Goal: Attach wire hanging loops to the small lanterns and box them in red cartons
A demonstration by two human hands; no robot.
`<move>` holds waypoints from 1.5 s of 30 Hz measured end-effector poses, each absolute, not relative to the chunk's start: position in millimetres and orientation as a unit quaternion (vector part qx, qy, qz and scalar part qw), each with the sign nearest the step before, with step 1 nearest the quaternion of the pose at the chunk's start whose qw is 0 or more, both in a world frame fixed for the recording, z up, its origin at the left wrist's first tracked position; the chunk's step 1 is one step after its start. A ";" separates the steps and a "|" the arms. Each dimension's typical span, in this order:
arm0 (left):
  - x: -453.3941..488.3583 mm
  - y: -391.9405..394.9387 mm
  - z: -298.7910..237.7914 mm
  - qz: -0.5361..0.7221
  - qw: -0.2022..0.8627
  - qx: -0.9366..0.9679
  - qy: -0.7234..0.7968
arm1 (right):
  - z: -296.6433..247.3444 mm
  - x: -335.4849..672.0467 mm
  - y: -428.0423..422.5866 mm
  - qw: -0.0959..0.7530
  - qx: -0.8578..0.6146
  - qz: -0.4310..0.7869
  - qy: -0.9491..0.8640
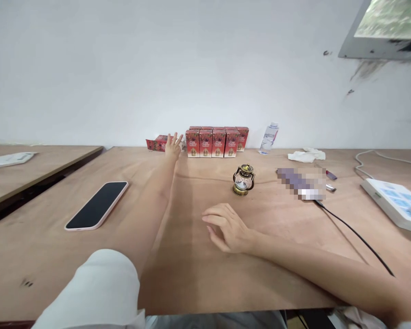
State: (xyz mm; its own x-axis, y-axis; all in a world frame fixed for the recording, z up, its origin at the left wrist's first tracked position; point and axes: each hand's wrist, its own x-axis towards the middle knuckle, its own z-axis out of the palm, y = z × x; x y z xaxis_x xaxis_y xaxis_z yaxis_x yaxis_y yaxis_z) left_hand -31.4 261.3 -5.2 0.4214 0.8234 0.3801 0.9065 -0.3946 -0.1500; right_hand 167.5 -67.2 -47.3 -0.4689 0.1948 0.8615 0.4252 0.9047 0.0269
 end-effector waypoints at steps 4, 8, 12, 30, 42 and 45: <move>-42.3 275.4 2.7 -0.090 0.177 -0.826 -0.528 | -48.4 167.4 -67.7 0.465 -0.180 -0.105 -0.860; -46.2 285.1 2.2 -0.051 0.170 -0.819 -0.545 | -50.1 166.8 -69.8 0.444 -0.190 -0.087 -0.871; -44.8 280.0 -0.6 -0.051 0.174 -0.813 -0.553 | -49.9 165.6 -70.9 0.434 -0.190 -0.078 -0.877; -72.8 236.5 -13.8 -0.110 0.185 -0.830 -0.515 | -51.9 165.3 -70.3 0.418 -0.198 -0.065 -0.884; -90.1 214.1 -9.1 -0.105 0.137 -0.826 -0.536 | -51.6 165.4 -69.0 0.418 -0.201 -0.061 -0.884; -96.8 183.3 -7.2 -0.128 0.137 -0.846 -0.500 | -51.4 165.5 -69.5 0.425 -0.205 -0.068 -0.879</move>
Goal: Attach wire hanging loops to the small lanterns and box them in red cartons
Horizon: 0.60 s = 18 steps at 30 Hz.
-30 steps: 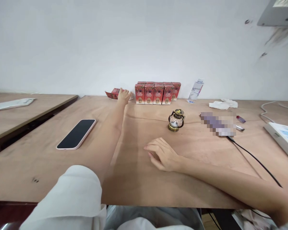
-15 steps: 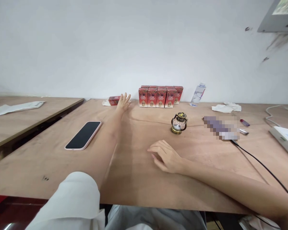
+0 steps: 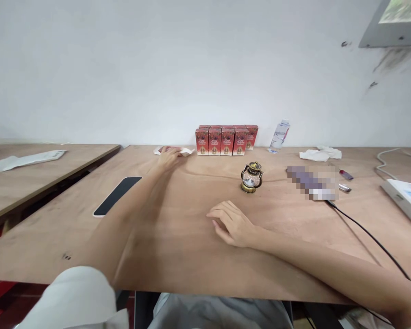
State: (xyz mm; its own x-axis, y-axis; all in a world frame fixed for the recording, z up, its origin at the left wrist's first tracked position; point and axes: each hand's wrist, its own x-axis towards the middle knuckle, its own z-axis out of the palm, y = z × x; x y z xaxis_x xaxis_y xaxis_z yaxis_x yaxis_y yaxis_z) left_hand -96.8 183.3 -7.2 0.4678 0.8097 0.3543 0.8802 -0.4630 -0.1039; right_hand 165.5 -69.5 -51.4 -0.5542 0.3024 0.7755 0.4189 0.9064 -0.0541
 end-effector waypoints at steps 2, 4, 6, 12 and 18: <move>-104.8 156.3 -6.8 -0.145 0.128 -0.862 -0.468 | -51.3 166.3 -70.2 0.429 -0.212 -0.069 -0.875; -114.2 124.0 -7.7 -0.206 0.071 -0.900 -0.379 | -51.5 167.7 -70.8 0.447 -0.228 -0.061 -0.863; -122.4 88.1 -10.4 -0.222 0.005 -0.927 -0.302 | -52.1 169.2 -70.3 0.476 -0.260 -0.041 -0.840; -119.8 6.1 -30.3 -0.275 -0.089 -0.923 -0.253 | -53.2 172.0 -59.3 0.458 -0.335 0.123 -0.814; -79.1 -1.4 -34.4 -0.280 -0.096 -0.914 -0.277 | -54.3 170.1 -50.9 0.413 -0.339 0.251 -0.807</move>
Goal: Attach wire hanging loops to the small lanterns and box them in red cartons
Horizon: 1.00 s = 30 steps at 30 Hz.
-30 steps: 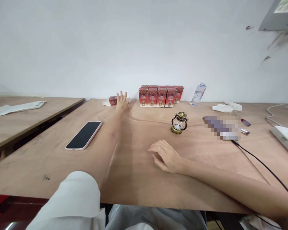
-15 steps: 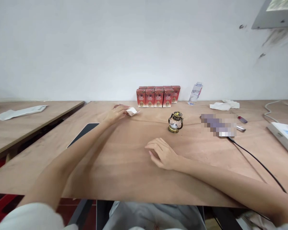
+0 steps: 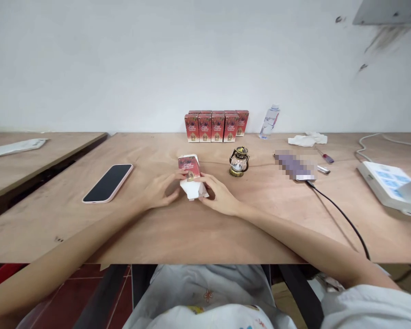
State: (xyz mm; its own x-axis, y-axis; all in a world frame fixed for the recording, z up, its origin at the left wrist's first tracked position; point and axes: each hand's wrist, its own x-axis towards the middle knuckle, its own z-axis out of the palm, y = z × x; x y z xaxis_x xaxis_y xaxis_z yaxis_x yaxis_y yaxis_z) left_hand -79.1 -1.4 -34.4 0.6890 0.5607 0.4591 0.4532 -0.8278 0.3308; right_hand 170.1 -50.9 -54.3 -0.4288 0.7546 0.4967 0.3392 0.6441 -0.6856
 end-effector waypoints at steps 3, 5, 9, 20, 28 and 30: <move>-51.4 -4.0 -33.7 0.310 0.094 0.905 0.276 | -57.7 170.2 -46.1 0.489 -0.362 0.333 -0.720; -33.3 -8.6 -35.5 0.338 0.107 0.880 0.315 | -60.2 171.6 -41.5 0.524 -0.371 0.374 -0.669; -11.0 -15.7 -40.3 0.346 0.150 0.854 0.357 | -63.0 174.9 -35.3 0.560 -0.402 0.363 -0.627; -30.3 -15.4 -41.0 0.416 0.182 0.859 0.236 | -60.3 180.4 -41.3 0.571 -0.415 0.267 -0.657; -30.6 -15.6 -37.2 0.442 0.130 0.856 0.234 | -56.5 177.3 -53.4 0.492 -0.393 0.153 -0.761; -32.5 -16.3 -36.3 0.445 0.127 0.854 0.237 | -56.7 175.9 -55.2 0.487 -0.396 0.118 -0.770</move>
State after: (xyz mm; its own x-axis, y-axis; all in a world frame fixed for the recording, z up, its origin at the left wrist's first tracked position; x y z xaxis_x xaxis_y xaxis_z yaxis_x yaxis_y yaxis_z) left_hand -32.5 -16.3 -36.3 0.4921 0.5183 0.6995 0.2923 -0.8552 0.4281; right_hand 175.9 -55.2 -56.7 -0.2127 0.7237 0.6565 0.4943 0.6593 -0.5666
